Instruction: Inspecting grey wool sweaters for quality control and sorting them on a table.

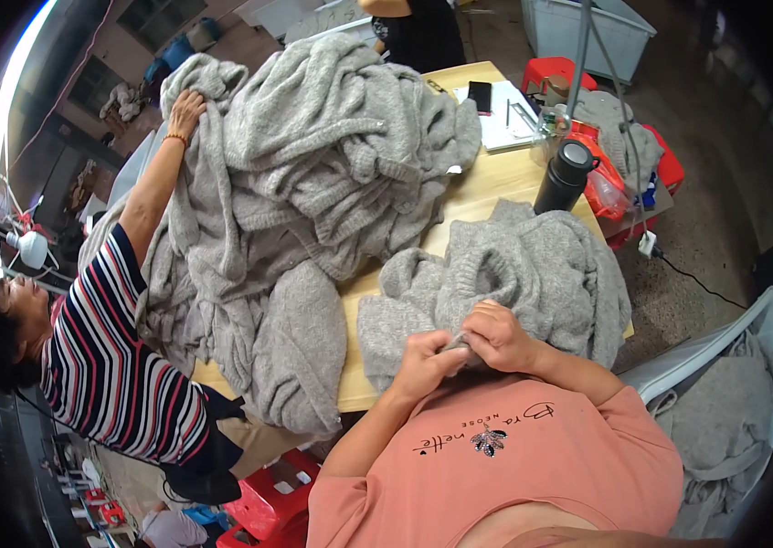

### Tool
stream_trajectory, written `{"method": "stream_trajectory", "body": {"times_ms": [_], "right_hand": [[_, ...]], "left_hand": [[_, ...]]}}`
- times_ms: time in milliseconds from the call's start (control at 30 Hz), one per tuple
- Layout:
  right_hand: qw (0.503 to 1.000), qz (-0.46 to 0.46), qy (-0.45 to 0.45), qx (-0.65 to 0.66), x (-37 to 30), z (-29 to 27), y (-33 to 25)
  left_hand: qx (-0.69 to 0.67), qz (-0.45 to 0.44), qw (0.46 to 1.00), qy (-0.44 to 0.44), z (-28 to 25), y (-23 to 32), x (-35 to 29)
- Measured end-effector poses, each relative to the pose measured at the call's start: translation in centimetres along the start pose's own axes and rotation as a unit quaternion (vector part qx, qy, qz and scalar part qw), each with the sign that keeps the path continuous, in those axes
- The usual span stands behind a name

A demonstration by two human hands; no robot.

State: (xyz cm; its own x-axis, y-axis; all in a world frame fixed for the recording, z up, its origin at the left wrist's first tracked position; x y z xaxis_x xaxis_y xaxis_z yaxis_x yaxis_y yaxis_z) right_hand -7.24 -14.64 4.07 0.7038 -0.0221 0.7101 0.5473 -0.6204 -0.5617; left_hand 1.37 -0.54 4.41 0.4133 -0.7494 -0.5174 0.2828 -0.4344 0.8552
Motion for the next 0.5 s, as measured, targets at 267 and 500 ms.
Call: {"method": "stream_trajectory", "body": {"times_ms": [267,500], "right_hand": [[0.990,-0.018,0.071,-0.123,-0.7,-2.2,-0.2],[0.963,0.222,-0.150,0.013,-5.6,-3.3,2.5]], "left_hand": [[-0.186,0.072,0.980,0.008,-1.6,0.1,-0.4],[-0.273,0.083,0.957,0.052,-3.3,0.5,-0.3]]}}
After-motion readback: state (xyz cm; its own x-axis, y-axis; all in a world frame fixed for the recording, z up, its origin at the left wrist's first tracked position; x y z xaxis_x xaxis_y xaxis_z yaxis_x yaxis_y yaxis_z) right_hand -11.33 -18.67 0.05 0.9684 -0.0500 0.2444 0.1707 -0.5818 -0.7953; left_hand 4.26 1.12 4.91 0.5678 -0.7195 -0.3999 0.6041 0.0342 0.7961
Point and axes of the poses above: each hand's wrist, its own x-axis towards the middle knuckle, its own z-axis out of the palm, y = z × x, the point moved 1 cm from there along x, towards the middle knuckle, and after that the axes turned 14 degrees about -z, right-handed, at the moved point
